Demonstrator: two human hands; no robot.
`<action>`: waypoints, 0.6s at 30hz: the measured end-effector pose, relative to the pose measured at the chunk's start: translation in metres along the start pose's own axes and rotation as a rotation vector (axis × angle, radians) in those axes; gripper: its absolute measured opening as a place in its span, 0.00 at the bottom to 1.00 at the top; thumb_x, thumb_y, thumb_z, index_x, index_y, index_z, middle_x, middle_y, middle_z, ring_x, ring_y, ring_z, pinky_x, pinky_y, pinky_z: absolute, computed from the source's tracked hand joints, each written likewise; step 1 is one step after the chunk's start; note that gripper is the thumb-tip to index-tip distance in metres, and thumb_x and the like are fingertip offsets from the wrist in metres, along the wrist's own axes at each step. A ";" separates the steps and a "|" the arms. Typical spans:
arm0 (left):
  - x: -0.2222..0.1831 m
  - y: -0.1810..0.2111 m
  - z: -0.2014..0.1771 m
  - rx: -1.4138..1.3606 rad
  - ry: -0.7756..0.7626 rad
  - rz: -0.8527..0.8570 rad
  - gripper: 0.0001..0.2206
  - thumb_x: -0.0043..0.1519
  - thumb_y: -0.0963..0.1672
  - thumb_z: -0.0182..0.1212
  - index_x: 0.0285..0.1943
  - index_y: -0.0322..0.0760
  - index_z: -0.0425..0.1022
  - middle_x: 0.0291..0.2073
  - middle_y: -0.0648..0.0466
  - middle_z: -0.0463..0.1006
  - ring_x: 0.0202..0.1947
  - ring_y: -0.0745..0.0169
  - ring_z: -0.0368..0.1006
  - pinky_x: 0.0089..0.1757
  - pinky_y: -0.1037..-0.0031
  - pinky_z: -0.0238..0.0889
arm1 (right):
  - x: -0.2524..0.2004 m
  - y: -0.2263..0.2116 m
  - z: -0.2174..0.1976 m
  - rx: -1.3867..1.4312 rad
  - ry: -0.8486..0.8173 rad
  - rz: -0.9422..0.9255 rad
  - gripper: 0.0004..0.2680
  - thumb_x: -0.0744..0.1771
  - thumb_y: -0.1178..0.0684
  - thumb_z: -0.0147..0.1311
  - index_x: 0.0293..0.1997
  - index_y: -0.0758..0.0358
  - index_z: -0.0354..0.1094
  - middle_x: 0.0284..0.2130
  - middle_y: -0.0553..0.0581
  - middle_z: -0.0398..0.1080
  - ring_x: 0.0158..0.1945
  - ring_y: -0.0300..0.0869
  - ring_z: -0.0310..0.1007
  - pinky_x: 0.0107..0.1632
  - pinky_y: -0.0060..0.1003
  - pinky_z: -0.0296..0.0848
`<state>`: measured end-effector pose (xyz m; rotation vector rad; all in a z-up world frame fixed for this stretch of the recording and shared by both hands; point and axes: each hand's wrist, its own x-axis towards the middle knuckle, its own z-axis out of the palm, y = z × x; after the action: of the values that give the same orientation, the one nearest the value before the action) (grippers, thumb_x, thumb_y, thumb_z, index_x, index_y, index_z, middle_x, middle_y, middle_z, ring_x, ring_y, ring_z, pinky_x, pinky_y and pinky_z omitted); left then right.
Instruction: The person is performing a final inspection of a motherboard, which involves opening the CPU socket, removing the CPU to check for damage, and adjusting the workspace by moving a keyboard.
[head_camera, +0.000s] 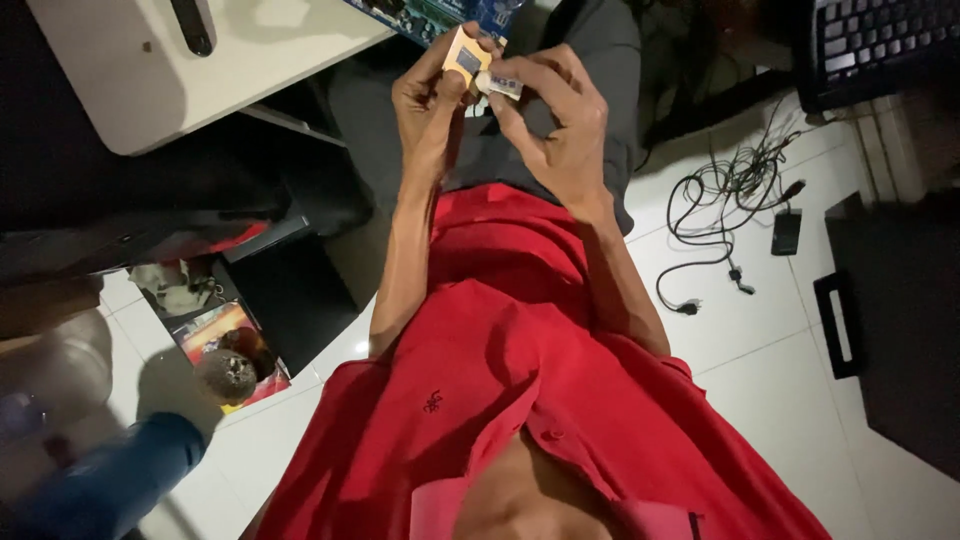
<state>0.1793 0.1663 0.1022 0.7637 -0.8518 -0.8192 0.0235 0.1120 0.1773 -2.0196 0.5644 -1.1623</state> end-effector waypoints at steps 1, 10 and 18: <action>0.001 0.002 0.002 0.000 0.000 0.008 0.18 0.70 0.47 0.65 0.66 0.35 0.75 0.48 0.55 0.82 0.35 0.72 0.63 0.38 0.81 0.58 | 0.001 -0.002 0.000 0.000 -0.001 -0.008 0.08 0.67 0.65 0.64 0.51 0.69 0.75 0.42 0.57 0.67 0.35 0.41 0.64 0.39 0.33 0.66; 0.004 0.014 0.015 0.035 -0.031 0.021 0.19 0.70 0.48 0.66 0.66 0.37 0.75 0.54 0.54 0.81 0.50 0.68 0.74 0.53 0.79 0.67 | 0.007 -0.011 -0.003 0.122 0.022 0.101 0.07 0.68 0.66 0.59 0.49 0.72 0.71 0.42 0.55 0.66 0.34 0.37 0.60 0.38 0.30 0.61; 0.000 0.015 0.005 -0.031 0.000 -0.023 0.17 0.71 0.46 0.64 0.68 0.37 0.75 0.51 0.57 0.83 0.27 0.77 0.55 0.30 0.85 0.48 | 0.001 -0.011 0.001 0.243 0.087 0.133 0.06 0.69 0.66 0.59 0.51 0.70 0.70 0.44 0.53 0.65 0.37 0.35 0.62 0.40 0.28 0.60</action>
<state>0.1797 0.1718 0.1173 0.7473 -0.8299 -0.8506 0.0249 0.1184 0.1863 -1.7077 0.5628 -1.1818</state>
